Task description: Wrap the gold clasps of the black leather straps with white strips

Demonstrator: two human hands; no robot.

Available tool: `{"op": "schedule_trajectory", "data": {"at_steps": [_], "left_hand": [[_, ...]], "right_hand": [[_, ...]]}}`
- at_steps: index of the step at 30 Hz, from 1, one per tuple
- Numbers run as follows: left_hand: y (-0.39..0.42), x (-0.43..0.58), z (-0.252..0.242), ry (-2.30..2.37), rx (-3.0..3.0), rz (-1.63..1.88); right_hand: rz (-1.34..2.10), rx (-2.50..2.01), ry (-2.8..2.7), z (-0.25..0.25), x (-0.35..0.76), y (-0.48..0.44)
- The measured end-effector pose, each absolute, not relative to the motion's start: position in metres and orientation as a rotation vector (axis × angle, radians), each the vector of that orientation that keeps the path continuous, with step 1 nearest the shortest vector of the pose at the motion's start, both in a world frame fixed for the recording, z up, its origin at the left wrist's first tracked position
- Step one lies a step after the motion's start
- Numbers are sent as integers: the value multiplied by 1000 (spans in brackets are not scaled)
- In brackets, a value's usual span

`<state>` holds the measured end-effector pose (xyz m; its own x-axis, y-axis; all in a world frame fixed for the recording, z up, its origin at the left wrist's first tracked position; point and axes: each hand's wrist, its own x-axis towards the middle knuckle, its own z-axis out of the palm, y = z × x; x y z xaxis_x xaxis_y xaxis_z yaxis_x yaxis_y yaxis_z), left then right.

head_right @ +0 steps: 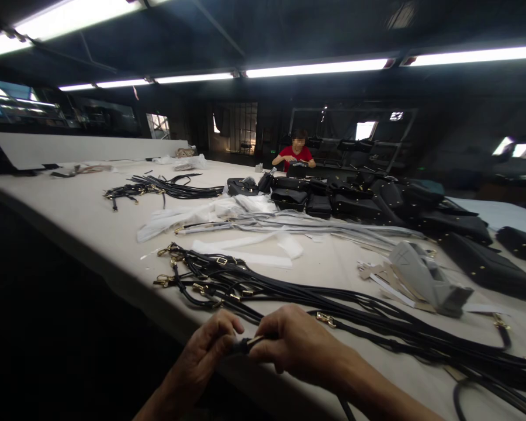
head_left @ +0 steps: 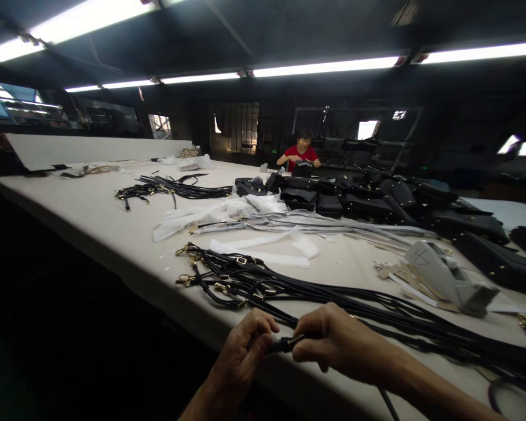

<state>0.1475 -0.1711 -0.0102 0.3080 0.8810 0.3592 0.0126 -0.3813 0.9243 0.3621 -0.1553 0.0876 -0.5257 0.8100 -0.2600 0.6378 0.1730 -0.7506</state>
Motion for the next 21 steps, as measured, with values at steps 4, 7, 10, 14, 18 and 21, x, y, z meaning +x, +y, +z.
{"op": "schedule_trajectory", "data": {"at_steps": [4,7,10,14,18,21], "left_hand": [[-169,148,-13,811,1605,1193],[-170,150,-16,797,1650,1250],[-170,153,-18,815,1736,1331],[-168,153,-17,796,1625,1201],[-165,150,-20,904,1488,881],[-167,148,-26,942,1492,829]], "right_hand": [[1333,-1385,-2264,95,366,-154],[1309,-1465,-2159,89,367,-152],[1373,-1496,-2085,79,365,-151],[1329,-1445,-2137,76,361,-153],[884,-1163,-2459,76,363,-156],[429,-989,-2655,72,367,-156]]}}
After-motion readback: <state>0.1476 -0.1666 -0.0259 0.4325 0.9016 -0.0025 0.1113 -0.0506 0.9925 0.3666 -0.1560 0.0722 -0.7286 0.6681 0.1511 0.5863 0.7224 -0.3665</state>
